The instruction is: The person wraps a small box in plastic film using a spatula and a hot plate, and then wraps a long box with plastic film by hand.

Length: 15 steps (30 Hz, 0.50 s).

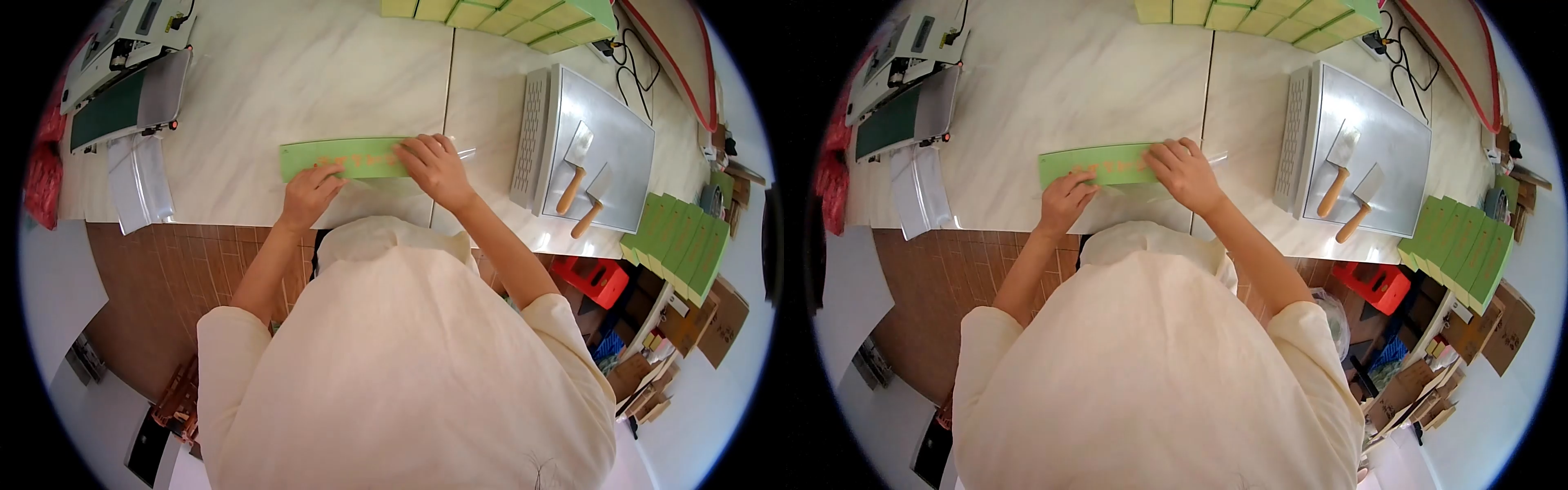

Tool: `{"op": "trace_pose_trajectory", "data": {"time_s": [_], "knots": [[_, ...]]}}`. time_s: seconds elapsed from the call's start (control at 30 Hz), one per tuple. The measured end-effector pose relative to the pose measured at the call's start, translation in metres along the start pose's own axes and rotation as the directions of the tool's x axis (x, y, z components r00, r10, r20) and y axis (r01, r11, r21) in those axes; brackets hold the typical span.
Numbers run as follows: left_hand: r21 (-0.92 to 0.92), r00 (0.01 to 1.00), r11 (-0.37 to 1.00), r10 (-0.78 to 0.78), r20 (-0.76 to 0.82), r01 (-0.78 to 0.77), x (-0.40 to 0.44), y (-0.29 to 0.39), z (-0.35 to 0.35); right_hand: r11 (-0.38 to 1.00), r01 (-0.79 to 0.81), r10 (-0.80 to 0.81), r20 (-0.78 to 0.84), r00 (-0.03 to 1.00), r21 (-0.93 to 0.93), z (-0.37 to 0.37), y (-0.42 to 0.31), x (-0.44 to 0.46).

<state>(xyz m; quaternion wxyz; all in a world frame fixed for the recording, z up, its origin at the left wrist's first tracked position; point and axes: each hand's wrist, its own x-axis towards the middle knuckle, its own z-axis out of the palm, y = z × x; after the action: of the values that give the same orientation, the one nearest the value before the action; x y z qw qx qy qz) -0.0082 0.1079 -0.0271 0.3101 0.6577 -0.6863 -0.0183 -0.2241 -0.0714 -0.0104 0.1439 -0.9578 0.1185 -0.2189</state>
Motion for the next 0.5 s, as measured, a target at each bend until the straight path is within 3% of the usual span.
{"op": "trace_pose_trajectory", "data": {"time_s": [0.27, 0.37, 0.43, 0.47, 0.5], "knots": [[-0.002, 0.998, 1.0, -0.021, 0.064, 0.022, 0.001, 0.001, -0.004, 0.993, 0.103, -0.101, -0.051, 0.994, 0.049, 0.024, -0.005, 0.008], [0.043, 0.999, 0.998, 0.053, 0.015, -0.053, 0.016, 0.006, -0.012, 0.985, 0.156, -0.153, -0.054, 0.987, 0.073, 0.022, -0.004, 0.006], [0.086, 0.998, 0.996, -0.004, 0.06, -0.001, 0.021, 0.008, -0.015, 0.979, 0.182, -0.178, -0.055, 0.983, 0.089, 0.022, -0.003, 0.005], [0.085, 0.998, 0.996, -0.003, 0.06, -0.002, 0.02, 0.006, -0.016, 0.979, 0.181, -0.177, -0.054, 0.983, 0.089, 0.02, -0.005, 0.003], [0.05, 0.995, 0.998, -0.035, 0.094, 0.03, 0.018, 0.002, -0.017, 0.982, 0.075, -0.083, 0.041, 0.996, 0.176, 0.012, -0.01, 0.002]]}}
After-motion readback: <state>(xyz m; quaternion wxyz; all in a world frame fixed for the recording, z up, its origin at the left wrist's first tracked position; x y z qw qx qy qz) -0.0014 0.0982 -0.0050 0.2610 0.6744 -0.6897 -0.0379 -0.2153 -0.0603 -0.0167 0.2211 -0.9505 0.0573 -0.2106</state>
